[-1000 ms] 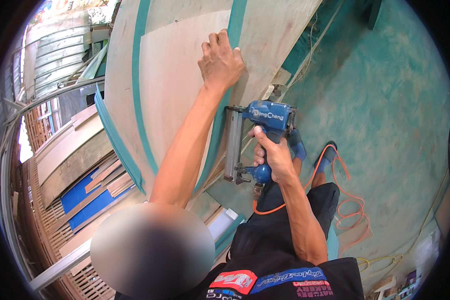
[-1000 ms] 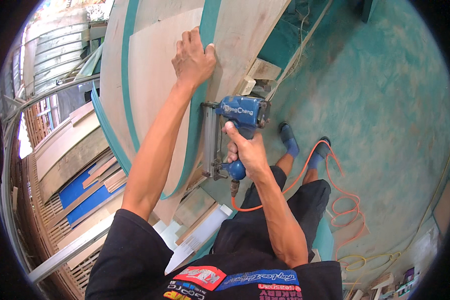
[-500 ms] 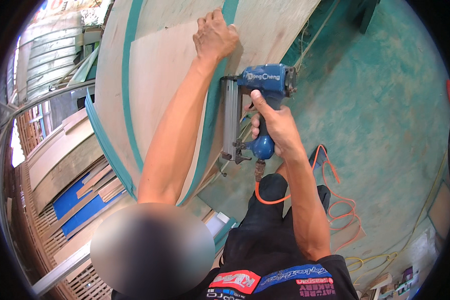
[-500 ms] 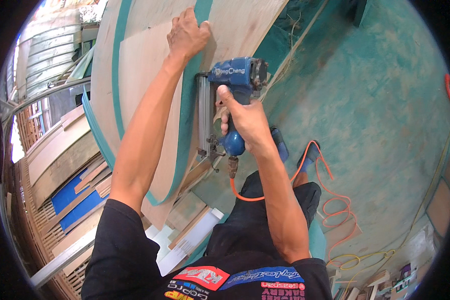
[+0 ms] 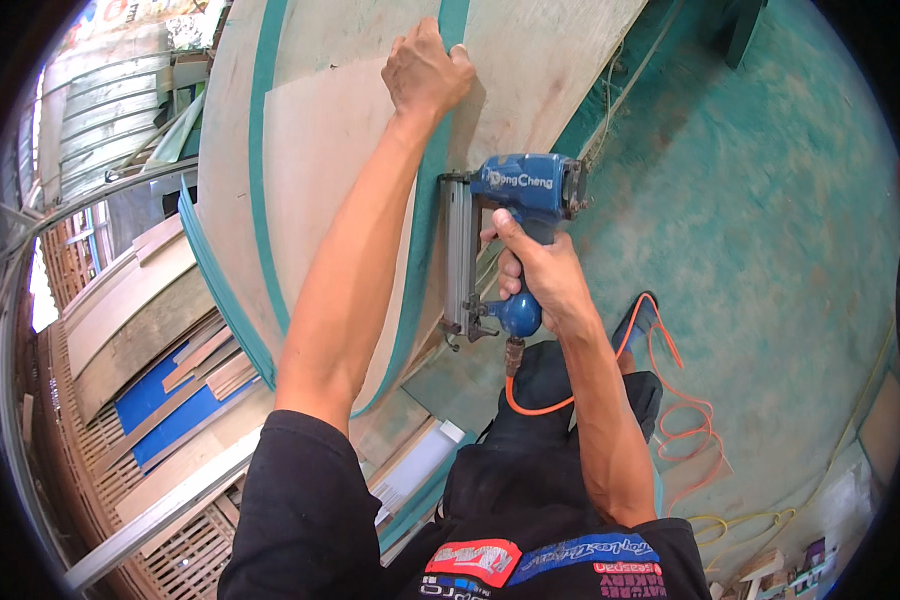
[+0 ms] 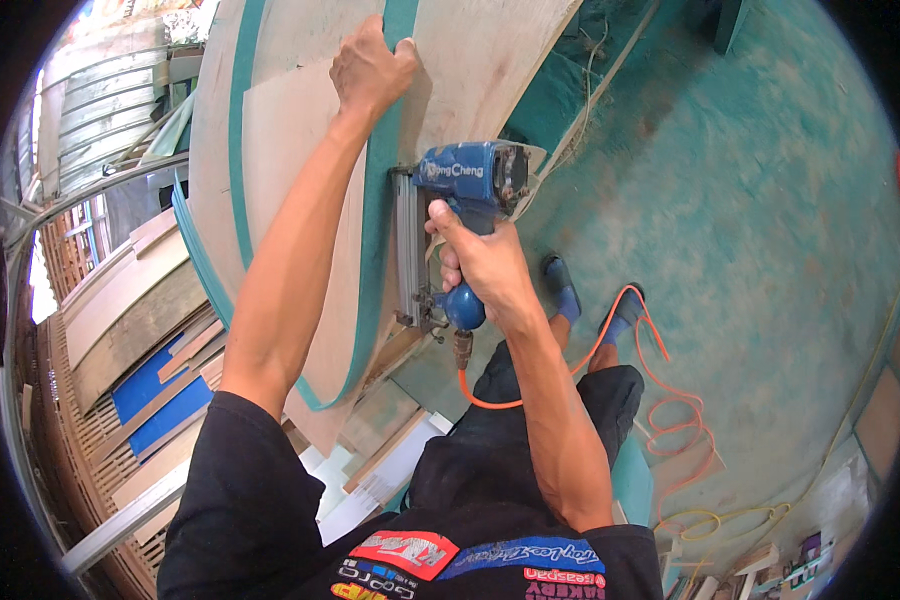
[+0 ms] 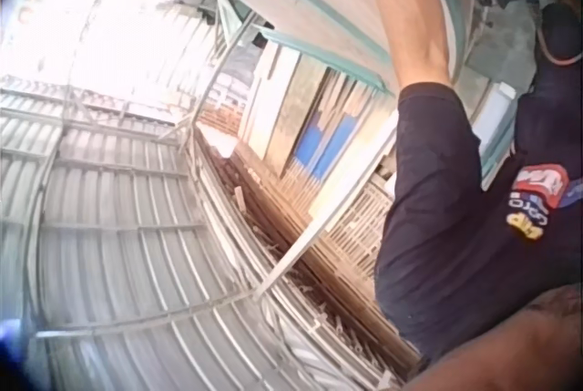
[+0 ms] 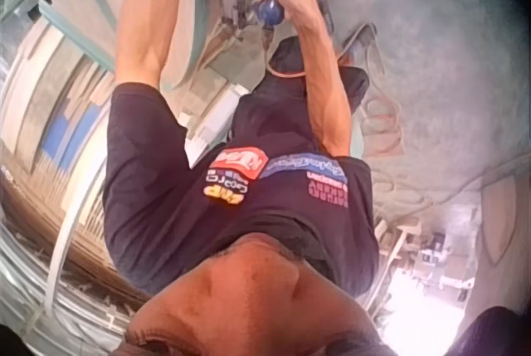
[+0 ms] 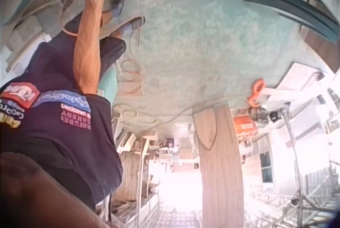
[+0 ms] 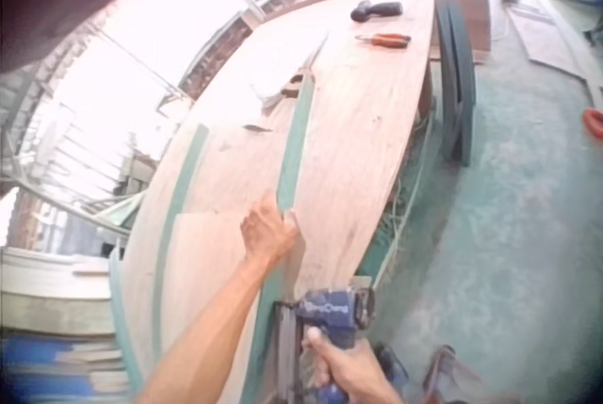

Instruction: The person uses a pneumatic nail gun to attach a flexible strip of wood to a board and then uses a hand saw to cut through the board along the edge of the strip.

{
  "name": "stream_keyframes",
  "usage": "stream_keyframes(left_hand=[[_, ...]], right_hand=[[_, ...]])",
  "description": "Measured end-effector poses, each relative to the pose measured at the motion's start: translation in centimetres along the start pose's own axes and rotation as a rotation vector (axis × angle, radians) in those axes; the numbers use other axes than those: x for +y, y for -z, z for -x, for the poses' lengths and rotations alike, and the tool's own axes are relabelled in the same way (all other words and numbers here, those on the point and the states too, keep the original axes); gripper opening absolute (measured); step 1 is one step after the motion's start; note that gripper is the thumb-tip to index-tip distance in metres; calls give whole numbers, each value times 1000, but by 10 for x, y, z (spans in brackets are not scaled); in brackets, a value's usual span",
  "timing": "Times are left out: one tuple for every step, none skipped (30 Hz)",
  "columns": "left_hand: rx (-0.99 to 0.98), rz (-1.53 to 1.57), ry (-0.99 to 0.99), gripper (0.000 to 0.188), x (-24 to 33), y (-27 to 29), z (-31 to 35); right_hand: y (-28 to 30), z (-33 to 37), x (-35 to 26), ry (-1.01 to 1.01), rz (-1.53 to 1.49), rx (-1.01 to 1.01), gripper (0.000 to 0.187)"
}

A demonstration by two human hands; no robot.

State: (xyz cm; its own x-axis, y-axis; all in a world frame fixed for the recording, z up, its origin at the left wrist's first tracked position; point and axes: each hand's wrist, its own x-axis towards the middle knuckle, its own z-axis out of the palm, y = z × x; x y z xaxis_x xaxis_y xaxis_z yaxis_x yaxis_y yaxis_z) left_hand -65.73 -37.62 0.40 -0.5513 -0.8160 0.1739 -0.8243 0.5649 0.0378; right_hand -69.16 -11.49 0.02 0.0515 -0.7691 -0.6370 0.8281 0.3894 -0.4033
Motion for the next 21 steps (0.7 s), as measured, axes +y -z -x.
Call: stream_keyframes(left_hand=[[7,0,-1,38,-2,1,-2],[-7,8,10,36,-1,1,-3],[-22,17,21,34,0,2,-5],[-36,26,31,33,1,3,-6],[-33,24,36,32,3,3,-5],[-31,23,41,31,4,3,-4],[-28,23,45,29,6,2,-3],[-23,25,48,31,5,3,-4],[-18,27,51,32,3,3,-4],[-13,30,55,34,3,2,-4],[-16,22,59,34,2,2,-5],[-19,13,65,35,2,2,-4],[-22,5,71,35,1,2,-3],[-18,14,66,36,3,2,-2],[-15,22,62,36,4,2,-1],[-11,30,58,37,5,3,-1],[-26,30,68,37,7,4,1],[-41,30,79,38,9,5,1],[-56,31,89,38,11,6,1],[-49,34,82,38,8,5,2],[-41,37,75,38,5,5,1]], right_hand=[[-2,0,0,-5,-12,-10,46],[-2,0,1,-12,-27,-11,46],[-2,0,1,-6,-26,-15,45],[-1,0,0,0,-26,-19,45],[0,0,0,10,-24,-19,44],[2,-1,0,2,-34,-22,44],[2,-2,2,-5,-44,-24,44],[2,-2,2,-14,-51,-29,43],[1,-2,1,-26,-61,-26,41],[1,-2,1,-37,-70,-23,38],[1,-1,-1,-46,-78,-22,36],[0,-1,0,-38,-88,-13,37],[-1,0,2,-31,-97,-4,37],[-2,0,2,-21,-106,3,37],[-2,0,2,-19,-103,8,38],[-1,0,2,-17,-99,13,39],[-1,-1,3,-19,-95,23,41],[-1,-1,3,-9,-98,20,41],[-1,-1,3,1,-100,18,41],[-2,-1,2,8,-98,10,41],[-2,-1,3,-3,-90,5,41]])
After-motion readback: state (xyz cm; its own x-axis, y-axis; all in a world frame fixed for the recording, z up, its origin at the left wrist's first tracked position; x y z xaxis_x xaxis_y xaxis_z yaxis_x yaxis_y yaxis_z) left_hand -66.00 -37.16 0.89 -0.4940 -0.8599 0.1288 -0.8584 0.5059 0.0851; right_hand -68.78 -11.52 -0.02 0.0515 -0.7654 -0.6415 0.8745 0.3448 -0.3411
